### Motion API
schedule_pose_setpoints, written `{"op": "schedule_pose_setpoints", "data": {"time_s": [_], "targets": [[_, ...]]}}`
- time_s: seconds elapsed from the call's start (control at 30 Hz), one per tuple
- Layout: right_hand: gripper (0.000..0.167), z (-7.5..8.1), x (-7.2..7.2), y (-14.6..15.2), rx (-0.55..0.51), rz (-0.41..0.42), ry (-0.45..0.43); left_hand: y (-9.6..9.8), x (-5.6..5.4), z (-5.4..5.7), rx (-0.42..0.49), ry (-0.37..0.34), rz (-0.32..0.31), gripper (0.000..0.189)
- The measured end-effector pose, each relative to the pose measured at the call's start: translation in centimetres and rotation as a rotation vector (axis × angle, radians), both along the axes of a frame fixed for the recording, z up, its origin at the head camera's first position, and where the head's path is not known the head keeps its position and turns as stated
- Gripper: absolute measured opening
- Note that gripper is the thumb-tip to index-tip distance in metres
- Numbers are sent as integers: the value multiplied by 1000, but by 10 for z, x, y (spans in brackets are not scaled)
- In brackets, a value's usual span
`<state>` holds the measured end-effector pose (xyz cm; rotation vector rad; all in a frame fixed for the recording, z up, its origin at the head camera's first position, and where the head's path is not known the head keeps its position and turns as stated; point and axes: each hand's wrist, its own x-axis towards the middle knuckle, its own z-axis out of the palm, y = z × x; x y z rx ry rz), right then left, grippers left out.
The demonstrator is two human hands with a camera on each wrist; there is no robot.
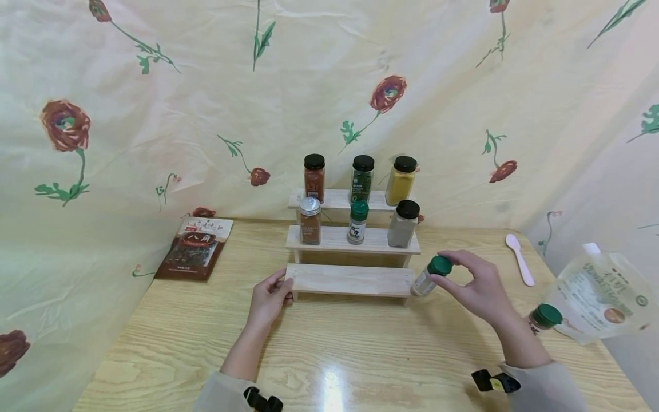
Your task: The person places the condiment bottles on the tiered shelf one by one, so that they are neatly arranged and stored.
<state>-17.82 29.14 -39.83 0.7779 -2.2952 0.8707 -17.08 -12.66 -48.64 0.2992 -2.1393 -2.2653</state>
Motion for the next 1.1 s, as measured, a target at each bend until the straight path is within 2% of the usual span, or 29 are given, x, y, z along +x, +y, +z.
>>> {"op": "schedule_pose_setpoints", "data": {"time_s": [0.27, 0.53, 0.8, 1.1], "targets": [[53, -3, -7, -20, -46, 31, 14, 1, 0, 1, 5, 5, 4, 44], [49, 0, -12, -41, -51, 31, -54, 1, -1, 2, -3, 6, 11, 44], [46, 3, -21, -70, -62, 83, -71, 1, -2, 2, -25, 13, 12, 44], [47, 7, -28, -95, -54, 99, -109, 1, -2, 1, -32, 12, 12, 43]]}}
